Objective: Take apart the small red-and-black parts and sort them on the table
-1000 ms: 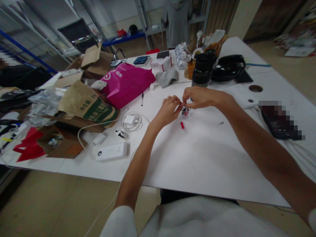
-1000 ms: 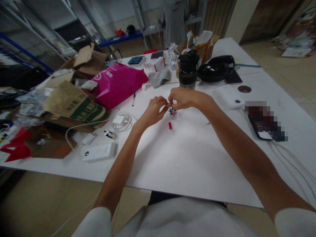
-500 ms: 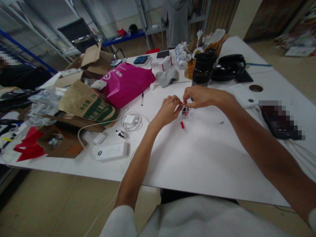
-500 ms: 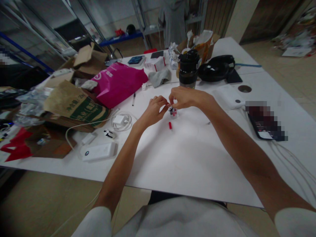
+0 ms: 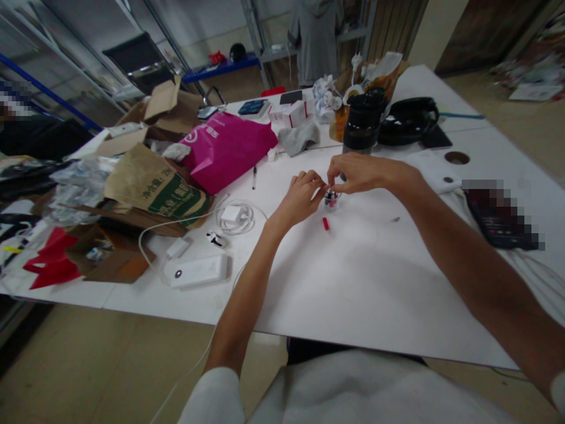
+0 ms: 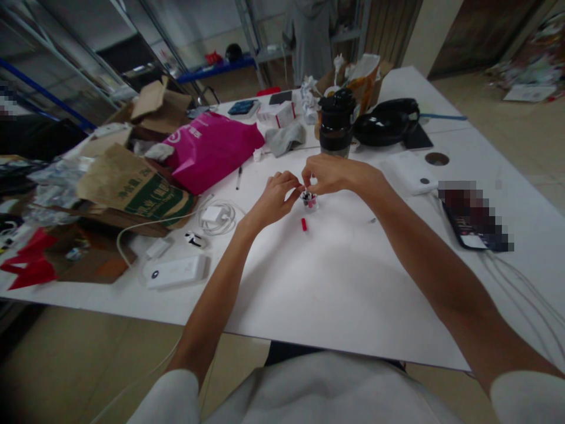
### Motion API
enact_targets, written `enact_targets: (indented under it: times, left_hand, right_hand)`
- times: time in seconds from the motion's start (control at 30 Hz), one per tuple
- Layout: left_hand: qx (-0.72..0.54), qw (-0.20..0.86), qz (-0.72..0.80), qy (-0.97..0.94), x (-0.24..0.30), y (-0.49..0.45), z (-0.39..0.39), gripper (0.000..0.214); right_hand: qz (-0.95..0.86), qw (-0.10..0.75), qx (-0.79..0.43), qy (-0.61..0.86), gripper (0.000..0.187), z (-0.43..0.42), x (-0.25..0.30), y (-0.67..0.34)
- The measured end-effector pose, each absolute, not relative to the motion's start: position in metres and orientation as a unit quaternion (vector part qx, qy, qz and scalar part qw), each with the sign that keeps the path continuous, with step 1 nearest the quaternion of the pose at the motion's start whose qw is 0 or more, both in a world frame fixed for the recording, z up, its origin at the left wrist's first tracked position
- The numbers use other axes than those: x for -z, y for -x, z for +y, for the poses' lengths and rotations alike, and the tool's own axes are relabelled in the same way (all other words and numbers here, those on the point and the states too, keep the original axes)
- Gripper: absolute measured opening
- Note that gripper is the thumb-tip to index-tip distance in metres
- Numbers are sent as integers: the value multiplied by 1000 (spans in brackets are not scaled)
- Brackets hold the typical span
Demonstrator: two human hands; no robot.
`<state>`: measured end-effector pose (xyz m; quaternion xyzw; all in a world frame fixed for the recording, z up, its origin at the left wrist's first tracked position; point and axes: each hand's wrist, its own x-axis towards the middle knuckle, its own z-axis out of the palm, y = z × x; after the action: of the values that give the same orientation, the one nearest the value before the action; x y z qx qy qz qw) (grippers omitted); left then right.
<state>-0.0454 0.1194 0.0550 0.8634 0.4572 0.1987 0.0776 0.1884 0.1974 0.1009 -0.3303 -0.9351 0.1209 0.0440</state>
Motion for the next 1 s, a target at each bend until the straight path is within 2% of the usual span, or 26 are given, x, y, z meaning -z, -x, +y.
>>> enact_targets:
  times: [0.3, 0.57, 0.63, 0.77, 1.0]
  left_hand:
    - [-219, 72, 454, -861, -53, 46, 120, 30]
    - [-269, 77, 467, -839, -58, 59, 104, 18]
    - [-276, 100, 482, -826, -57, 64, 88, 24]
    - [-187, 180, 543, -799, -47, 62, 56, 39]
    - [-34, 137, 599, -788, -35, 29, 49, 44]
  right_hand:
    - [-937, 67, -118, 322, 29, 201, -103, -196]
    - [-934, 87, -113, 327, 30, 202, -105, -202]
    - [-935, 98, -103, 326, 29, 200, -109, -205]
    - [-934, 119, -90, 326, 27, 194, -119, -211]
    - [-930, 143, -78, 329, 29, 176, -143, -217]
